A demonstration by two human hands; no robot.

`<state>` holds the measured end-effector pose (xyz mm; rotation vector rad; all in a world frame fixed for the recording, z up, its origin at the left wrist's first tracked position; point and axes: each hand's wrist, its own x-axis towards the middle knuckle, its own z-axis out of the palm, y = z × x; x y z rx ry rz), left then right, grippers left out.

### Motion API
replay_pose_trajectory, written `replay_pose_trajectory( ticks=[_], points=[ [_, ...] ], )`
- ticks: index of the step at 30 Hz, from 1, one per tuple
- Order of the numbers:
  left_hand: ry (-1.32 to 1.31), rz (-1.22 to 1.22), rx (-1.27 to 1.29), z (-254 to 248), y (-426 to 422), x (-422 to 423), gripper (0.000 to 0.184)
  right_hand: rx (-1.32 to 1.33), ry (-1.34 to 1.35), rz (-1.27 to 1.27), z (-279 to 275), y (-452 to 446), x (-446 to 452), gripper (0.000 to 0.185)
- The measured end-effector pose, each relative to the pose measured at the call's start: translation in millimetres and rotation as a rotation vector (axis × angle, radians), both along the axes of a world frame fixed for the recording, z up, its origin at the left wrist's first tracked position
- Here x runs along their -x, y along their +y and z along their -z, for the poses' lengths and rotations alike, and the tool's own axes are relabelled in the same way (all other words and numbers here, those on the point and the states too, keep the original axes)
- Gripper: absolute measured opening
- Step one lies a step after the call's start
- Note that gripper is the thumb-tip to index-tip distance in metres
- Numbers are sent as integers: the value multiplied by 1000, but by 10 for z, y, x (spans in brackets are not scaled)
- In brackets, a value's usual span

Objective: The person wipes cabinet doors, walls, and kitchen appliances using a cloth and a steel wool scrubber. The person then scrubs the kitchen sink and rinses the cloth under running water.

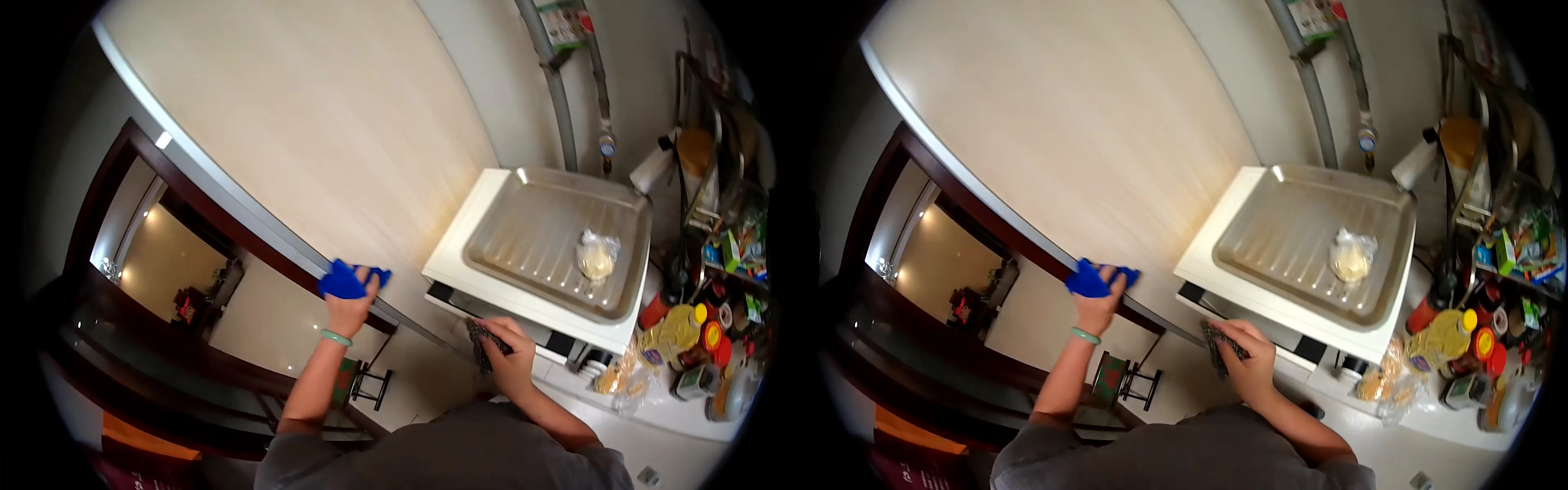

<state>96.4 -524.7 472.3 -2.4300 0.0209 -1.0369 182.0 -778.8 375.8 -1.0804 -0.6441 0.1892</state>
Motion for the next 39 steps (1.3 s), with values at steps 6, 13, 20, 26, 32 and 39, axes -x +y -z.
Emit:
replay_pose_trajectory(
  ticks=[6, 13, 20, 26, 32, 39],
  points=[
    [-383, -182, -288, -1990, 218, -283, 42, -18, 7, -43, -18, 218, -34, 25],
    [-294, -44, -382, -1734, 391, -1137, 19, -46, 41, -61, 124, 399, 14, 24],
    [307, -54, -229, 288, 457, -757, 16, -30, -73, 165, -67, 773, -374, 19],
    [-182, -208, -151, -556, 156, -181, 26, -234, -164, 309, -878, 1711, -829, 23],
    [-343, -77, -110, -758, 359, -128, 50, -340, -142, 472, -1489, 2584, -973, 19],
    [-353, -41, -137, -703, 413, -184, 38, -311, -279, 752, -1589, 2927, -1371, 13]
  ],
)
